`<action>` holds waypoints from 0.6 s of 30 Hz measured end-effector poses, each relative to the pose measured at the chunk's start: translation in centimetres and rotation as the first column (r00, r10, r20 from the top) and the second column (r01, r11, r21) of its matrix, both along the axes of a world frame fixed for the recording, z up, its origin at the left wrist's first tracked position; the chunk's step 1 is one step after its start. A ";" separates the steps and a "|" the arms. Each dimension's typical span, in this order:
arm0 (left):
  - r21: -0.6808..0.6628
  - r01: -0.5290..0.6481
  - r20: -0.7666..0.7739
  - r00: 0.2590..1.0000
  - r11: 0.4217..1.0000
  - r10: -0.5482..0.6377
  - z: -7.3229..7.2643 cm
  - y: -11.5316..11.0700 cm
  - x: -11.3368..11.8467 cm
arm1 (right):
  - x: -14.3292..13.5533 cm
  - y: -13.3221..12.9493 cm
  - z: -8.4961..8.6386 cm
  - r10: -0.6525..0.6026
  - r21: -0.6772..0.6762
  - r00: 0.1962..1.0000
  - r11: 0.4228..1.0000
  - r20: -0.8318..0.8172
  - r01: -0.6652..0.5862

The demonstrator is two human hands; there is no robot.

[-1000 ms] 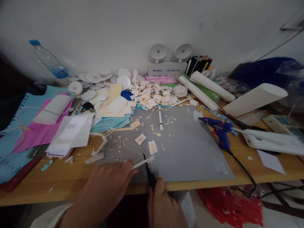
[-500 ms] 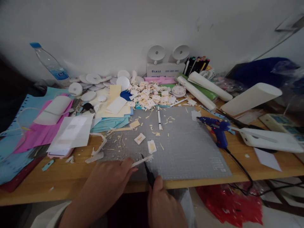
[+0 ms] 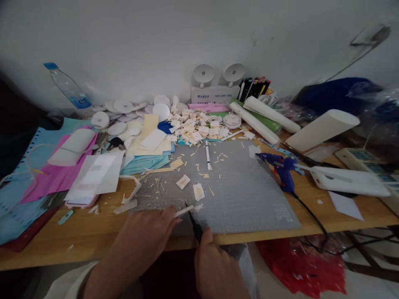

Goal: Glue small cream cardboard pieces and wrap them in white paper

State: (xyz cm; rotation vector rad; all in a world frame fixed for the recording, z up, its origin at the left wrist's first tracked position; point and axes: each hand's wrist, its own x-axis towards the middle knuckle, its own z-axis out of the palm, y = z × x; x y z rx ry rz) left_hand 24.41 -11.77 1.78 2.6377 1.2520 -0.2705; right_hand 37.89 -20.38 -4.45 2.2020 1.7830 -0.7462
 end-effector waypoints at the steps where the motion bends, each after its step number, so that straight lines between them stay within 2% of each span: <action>1: -0.008 -0.003 0.006 1.000 1.000 0.003 0.0 0.1 0.0 | 0.0 0.1 0.3 0.001 -0.012 1.000 1.000 -0.010 -0.001; 3: -0.019 -0.008 0.022 1.000 1.000 0.009 0.1 0.4 -0.2 | 0.3 0.3 0.7 0.015 -0.023 0.999 1.000 -0.052 -0.016; 5: -0.026 -0.024 0.042 0.999 0.999 0.025 0.1 0.9 -0.5 | 1.0 0.3 0.7 0.048 0.025 0.992 0.999 -0.118 -0.045; 8: -0.054 -0.057 0.122 0.991 0.997 0.064 0.1 2.0 -1.5 | 2.7 -0.2 0.2 0.105 0.205 0.971 0.977 -0.213 -0.061; 11: -0.131 -0.135 0.301 0.938 0.982 0.169 0.1 3.1 -2.9 | 4.3 -1.1 -0.2 0.132 0.372 0.943 0.928 -0.306 -0.009; 13: -0.228 -0.207 0.414 0.864 0.952 0.287 0.0 3.7 -3.9 | 5.0 -1.8 -0.1 0.104 0.440 0.916 0.894 -0.388 0.084; 15: -0.337 -0.267 0.477 0.778 0.903 0.408 -0.1 4.0 -4.8 | 5.2 -2.1 0.4 -0.004 0.468 0.870 0.842 -0.493 0.269; 16: -0.398 -0.286 0.490 0.737 0.872 0.466 -0.1 4.0 -5.2 | 5.2 -2.1 0.8 -0.073 0.457 0.826 0.804 -0.559 0.381; 18: -0.546 -0.287 0.478 0.665 0.787 0.574 -0.3 3.9 -5.7 | 4.9 -1.6 1.7 -0.190 0.355 0.679 0.736 -0.709 0.576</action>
